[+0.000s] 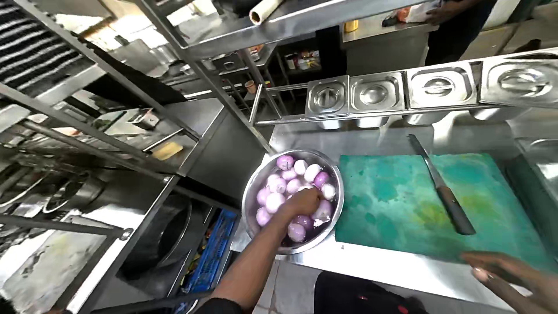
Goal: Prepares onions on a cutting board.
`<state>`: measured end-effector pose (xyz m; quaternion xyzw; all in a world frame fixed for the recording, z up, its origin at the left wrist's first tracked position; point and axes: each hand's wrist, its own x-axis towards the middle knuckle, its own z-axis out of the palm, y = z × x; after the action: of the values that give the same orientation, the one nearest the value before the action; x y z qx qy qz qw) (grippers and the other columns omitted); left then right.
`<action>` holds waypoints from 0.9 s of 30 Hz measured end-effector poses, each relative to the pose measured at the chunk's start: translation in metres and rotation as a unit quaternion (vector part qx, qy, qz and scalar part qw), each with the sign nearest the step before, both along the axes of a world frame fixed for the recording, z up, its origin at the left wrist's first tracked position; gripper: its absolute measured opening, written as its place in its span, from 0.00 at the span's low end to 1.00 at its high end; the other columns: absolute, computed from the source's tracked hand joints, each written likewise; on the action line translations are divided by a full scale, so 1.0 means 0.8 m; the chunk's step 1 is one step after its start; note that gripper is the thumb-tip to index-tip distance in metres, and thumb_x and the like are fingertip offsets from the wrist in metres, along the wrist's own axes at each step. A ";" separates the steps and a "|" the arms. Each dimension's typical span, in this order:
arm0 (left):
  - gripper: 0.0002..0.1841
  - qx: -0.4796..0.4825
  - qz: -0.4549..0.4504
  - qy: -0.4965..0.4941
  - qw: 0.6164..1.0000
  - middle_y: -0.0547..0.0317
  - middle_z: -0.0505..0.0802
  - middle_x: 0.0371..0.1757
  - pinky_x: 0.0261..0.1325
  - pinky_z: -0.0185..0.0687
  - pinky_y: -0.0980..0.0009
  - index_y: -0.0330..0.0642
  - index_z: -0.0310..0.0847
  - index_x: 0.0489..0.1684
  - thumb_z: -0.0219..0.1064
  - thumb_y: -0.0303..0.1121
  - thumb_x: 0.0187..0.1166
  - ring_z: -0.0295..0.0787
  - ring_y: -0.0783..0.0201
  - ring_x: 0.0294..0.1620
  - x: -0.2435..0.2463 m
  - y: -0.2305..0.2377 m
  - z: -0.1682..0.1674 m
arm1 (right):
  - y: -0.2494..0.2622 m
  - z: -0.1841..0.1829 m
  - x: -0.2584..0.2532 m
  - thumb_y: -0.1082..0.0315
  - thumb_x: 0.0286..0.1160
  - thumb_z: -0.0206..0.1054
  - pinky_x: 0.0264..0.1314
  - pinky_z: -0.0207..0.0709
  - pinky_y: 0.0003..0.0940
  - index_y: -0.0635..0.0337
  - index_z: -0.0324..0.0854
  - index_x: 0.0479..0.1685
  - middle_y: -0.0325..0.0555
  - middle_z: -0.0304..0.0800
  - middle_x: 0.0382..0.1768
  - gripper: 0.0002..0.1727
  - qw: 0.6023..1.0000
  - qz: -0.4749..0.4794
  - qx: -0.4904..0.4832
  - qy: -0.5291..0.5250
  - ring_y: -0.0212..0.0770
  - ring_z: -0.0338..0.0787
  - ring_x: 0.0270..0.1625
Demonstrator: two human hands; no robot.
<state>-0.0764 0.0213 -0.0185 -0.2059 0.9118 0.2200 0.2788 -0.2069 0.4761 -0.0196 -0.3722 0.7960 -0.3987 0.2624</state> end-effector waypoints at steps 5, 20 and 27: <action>0.23 0.134 0.088 0.027 0.987 0.44 0.90 0.51 0.62 0.81 0.46 0.38 0.81 0.60 0.59 0.51 0.87 0.88 0.51 0.53 0.027 0.006 0.000 | -0.027 -0.047 -0.031 0.38 0.77 0.64 0.55 0.86 0.63 0.49 0.89 0.63 0.49 0.93 0.58 0.29 0.989 -0.072 0.050 0.123 0.53 0.94 0.55; 0.23 0.087 0.061 0.106 0.989 0.49 0.93 0.47 0.61 0.82 0.45 0.41 0.91 0.48 0.64 0.54 0.83 0.90 0.53 0.52 0.063 0.002 0.003 | -0.088 -0.087 -0.105 0.56 0.72 0.79 0.62 0.71 0.83 0.62 0.79 0.73 0.74 0.78 0.71 0.32 0.967 -0.153 0.113 0.168 0.81 0.79 0.69; 0.34 -0.191 -0.177 0.067 0.963 0.55 0.75 0.83 0.67 0.75 0.36 0.57 0.79 0.76 0.81 0.39 0.63 0.71 0.42 0.78 -0.011 0.024 -0.019 | -0.069 -0.080 -0.084 0.53 0.76 0.73 0.56 0.81 0.70 0.57 0.83 0.71 0.64 0.84 0.67 0.27 0.979 -0.135 0.059 0.142 0.64 0.89 0.57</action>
<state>-0.0852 0.0402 -0.0340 -0.0755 0.9755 0.0019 0.2066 -0.2738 0.4213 -0.0832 -0.2982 0.8899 -0.3264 0.1123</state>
